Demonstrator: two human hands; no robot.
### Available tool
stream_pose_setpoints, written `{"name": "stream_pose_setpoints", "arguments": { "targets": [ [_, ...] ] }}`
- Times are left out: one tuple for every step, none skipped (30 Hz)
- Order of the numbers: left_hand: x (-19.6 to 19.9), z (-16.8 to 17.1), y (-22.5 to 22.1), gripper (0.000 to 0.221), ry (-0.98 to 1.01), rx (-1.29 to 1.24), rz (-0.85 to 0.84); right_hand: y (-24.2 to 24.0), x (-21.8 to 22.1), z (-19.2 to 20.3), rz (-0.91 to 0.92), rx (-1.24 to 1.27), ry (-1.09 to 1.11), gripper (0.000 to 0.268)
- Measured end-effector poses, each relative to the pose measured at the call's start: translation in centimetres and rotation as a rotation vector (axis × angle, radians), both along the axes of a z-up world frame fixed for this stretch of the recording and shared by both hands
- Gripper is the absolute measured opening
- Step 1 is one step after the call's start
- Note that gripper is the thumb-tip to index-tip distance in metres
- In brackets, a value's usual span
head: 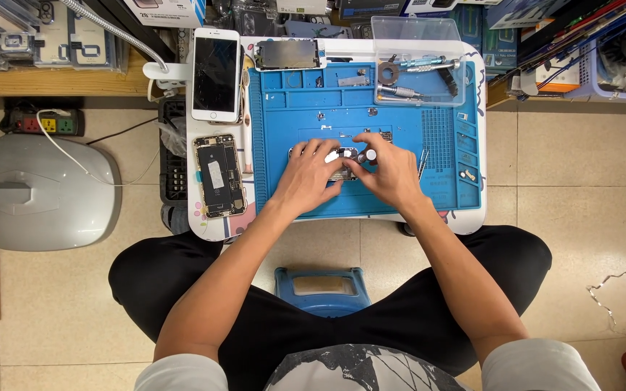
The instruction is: The person uses tweezers and a screwdriver to remove small components and screws from a disassembled smartphone motherboard placed on a blue work mat. They carefully lift and place tiny parts onto the mat while working in a repair shop environment.
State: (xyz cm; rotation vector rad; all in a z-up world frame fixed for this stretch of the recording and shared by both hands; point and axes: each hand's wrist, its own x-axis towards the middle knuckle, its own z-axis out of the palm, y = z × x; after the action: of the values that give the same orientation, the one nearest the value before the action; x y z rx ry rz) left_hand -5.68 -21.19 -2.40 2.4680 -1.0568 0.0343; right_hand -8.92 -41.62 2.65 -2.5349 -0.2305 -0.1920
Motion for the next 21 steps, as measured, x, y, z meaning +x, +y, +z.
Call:
{"name": "stream_pose_setpoints", "arguments": {
  "targets": [
    [-0.1,0.0,0.0,0.030,0.001,0.000,0.000,-0.1,-0.2,-0.4,0.000,0.000,0.001,0.039],
    [0.0,-0.1,0.0,0.029,0.006,0.002,0.002,-0.2,-0.2,-0.8,-0.002,-0.068,-0.053,0.043],
    [0.1,-0.1,-0.1,0.029,0.011,0.005,0.004,-0.3,-0.2,-1.2,-0.005,-0.136,-0.106,0.049],
    [0.2,-0.2,-0.1,0.029,0.011,0.004,0.004,-0.2,-0.2,-1.0,-0.004,-0.136,-0.106,0.049],
    [0.2,-0.3,-0.1,0.029,0.010,0.007,0.003,-0.2,-0.2,-0.7,0.027,-0.199,-0.152,0.042],
    [0.1,-0.5,-0.1,0.030,0.012,0.011,0.003,-0.1,-0.3,-0.5,0.060,-0.261,-0.195,0.035],
    [0.0,-0.4,-0.1,0.030,0.014,0.011,0.004,-0.2,-0.4,-0.5,0.061,-0.261,-0.193,0.035],
    [0.0,-0.2,-0.2,0.031,0.019,0.005,0.005,-0.2,-0.3,-0.6,0.064,-0.292,-0.220,0.027],
    [0.1,-0.1,-0.2,0.031,0.023,0.000,0.005,-0.3,-0.2,-0.7,0.067,-0.322,-0.247,0.021],
    [0.1,0.2,-0.1,0.031,0.025,-0.001,0.005,-0.3,-0.1,-0.6,0.066,-0.322,-0.245,0.021],
    [0.0,0.4,0.0,0.032,0.027,-0.003,0.004,-0.2,-0.1,-0.5,0.048,-0.333,-0.259,0.014],
    [0.0,0.7,0.0,0.032,0.028,-0.007,0.003,-0.2,0.1,-0.4,0.030,-0.344,-0.274,0.009],
    [0.1,0.6,-0.1,0.032,0.029,-0.008,0.002,-0.3,0.2,-0.5,0.030,-0.345,-0.274,0.009],
    [0.1,0.4,-0.1,0.031,0.026,-0.005,0.005,-0.3,0.2,-0.5,0.031,-0.339,-0.267,0.008],
    [0.0,0.2,-0.2,0.031,0.023,-0.003,0.009,-0.2,0.2,-0.6,0.032,-0.333,-0.261,0.007],
    [0.0,0.0,-0.2,0.031,0.027,-0.003,0.006,-0.1,0.2,-0.1,0.030,-0.333,-0.257,0.007],
    [0.0,-0.3,-0.3,0.031,0.018,-0.006,0.010,0.1,0.2,0.5,0.058,-0.347,-0.256,0.006],
    [0.0,-0.5,-0.4,0.031,0.008,-0.009,0.014,0.3,0.2,1.1,0.085,-0.361,-0.255,0.006],
    [-0.1,-0.5,-0.4,0.031,0.011,-0.009,0.010,0.3,0.2,1.2,0.081,-0.361,-0.251,0.006],
    [0.0,-0.4,-0.4,0.031,0.003,-0.009,0.011,0.4,0.3,1.4,0.101,-0.344,-0.234,0.005],
    [0.0,-0.3,-0.3,0.030,-0.005,-0.008,0.011,0.4,0.5,1.5,0.121,-0.327,-0.217,0.005]
  ]
}}
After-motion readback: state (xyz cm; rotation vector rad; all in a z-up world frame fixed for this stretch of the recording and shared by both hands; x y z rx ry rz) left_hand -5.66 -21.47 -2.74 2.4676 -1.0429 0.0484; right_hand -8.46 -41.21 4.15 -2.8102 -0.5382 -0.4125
